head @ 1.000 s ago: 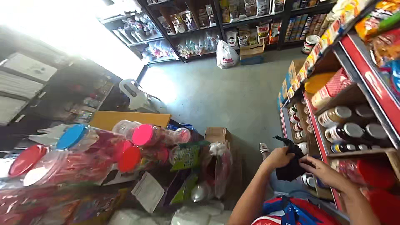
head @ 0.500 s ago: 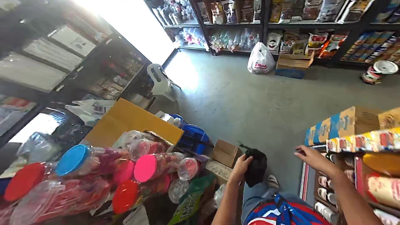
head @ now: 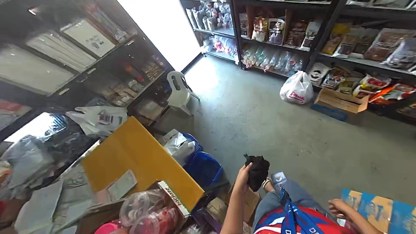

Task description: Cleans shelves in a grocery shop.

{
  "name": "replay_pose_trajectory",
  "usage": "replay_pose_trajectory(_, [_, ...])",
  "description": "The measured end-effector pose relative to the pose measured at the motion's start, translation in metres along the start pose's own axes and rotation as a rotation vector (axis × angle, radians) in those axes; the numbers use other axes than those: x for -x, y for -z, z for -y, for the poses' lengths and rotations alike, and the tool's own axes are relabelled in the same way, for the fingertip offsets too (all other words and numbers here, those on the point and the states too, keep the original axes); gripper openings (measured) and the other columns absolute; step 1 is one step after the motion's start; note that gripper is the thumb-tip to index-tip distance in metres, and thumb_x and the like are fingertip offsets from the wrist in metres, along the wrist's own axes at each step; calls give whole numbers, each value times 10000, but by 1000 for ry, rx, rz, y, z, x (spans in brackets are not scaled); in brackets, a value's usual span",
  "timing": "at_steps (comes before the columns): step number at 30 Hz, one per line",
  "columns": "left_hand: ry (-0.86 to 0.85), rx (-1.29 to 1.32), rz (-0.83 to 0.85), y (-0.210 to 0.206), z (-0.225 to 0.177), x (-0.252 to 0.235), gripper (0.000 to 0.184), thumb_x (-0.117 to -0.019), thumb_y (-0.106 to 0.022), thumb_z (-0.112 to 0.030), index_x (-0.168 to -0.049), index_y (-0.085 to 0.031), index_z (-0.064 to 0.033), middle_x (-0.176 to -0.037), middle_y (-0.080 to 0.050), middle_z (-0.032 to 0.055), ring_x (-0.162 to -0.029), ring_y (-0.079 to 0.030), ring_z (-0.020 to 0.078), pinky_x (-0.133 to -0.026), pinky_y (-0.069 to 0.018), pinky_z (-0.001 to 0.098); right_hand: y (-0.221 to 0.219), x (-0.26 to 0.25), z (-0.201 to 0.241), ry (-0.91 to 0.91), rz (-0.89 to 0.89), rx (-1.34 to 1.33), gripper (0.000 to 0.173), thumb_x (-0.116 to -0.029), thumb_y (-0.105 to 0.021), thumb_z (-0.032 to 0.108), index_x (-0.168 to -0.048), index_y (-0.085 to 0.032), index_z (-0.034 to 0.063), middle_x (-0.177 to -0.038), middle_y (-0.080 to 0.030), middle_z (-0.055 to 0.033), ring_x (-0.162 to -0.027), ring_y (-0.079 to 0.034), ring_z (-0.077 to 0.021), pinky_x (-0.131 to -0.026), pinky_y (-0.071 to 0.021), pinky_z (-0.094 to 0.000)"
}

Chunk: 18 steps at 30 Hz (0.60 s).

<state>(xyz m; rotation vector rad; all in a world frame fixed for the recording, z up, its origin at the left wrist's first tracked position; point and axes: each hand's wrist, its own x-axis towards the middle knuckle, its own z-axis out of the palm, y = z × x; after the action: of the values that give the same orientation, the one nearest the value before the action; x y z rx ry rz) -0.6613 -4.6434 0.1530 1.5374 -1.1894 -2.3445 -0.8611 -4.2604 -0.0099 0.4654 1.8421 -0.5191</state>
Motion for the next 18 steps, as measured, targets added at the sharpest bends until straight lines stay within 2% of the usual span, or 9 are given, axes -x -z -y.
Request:
replay_pose_trajectory(1, [-9,10,-10,5,-20,-12,340,-1109,-425,-229,-1311,-545,17,-1020,-686,126,-881,-668,164,-820,-562,367,-3,-2,20,25,-20,-120,445,-1121,-381,191,-1477,-408,-75,-1404,-546,-299,-1241,-582,-378,-1039,-445,-513])
replay_pose_trajectory(3, [-12,41,-26,21,-52,-42,351,-1109,-426,-241,-1326,-539,12,-1035,-691,130,-900,-676,174,-835,-567,376,-16,-8,64,50,-59,-251,438,-1118,-391,191,-1469,-419,-70,-1386,-563,-298,-1220,-595,-387,-1017,-459,-532])
replay_pose_trajectory(7, [2,197,-114,59,-93,-104,379,-1114,-405,-254,-1374,-499,4,-1091,-686,150,-954,-679,198,-869,-567,401,-35,-7,183,22,7,-66,418,-1119,-410,202,-1446,-458,-55,-1351,-577,-274,-1169,-601,-337,-1006,-461,-489])
replay_pose_trajectory(10, [30,349,-202,88,-115,-144,359,-1120,-365,-261,-1301,-539,-5,-1033,-695,126,-908,-686,187,-817,-576,380,-31,-36,283,19,20,4,428,-1122,-399,204,-1470,-440,-43,-1386,-561,-281,-1203,-593,-361,-1008,-458,-503])
replay_pose_trajectory(12, [62,404,-299,106,-128,-167,357,-1118,-358,-258,-1239,-572,0,-966,-695,115,-841,-679,178,-760,-576,367,-25,-44,367,43,-19,-4,438,-1122,-395,205,-1480,-425,-45,-1414,-546,-280,-1243,-577,-370,-1033,-447,-510])
replay_pose_trajectory(14, [124,402,-483,133,-143,-192,330,-1103,-415,-244,-1183,-595,20,-939,-683,137,-806,-663,202,-726,-566,391,-33,-53,460,85,-53,10,436,-1120,-385,200,-1468,-427,-59,-1421,-539,-275,-1253,-567,-359,-1039,-441,-493])
replay_pose_trajectory(15, [158,376,-568,149,-151,-204,334,-1099,-442,-236,-1205,-595,41,-991,-678,171,-851,-656,235,-760,-557,427,-41,-52,511,114,-67,26,438,-1121,-381,199,-1468,-429,-64,-1431,-533,-275,-1260,-563,-355,-1044,-437,-483])
replay_pose_trajectory(18, [180,374,-734,195,-182,-229,412,-1105,-449,-243,-1370,-511,67,-1242,-623,253,-1087,-621,323,-934,-510,510,-88,-32,660,263,-65,108,438,-1124,-384,201,-1472,-429,-61,-1432,-526,-290,-1257,-568,-372,-1037,-442,-490])
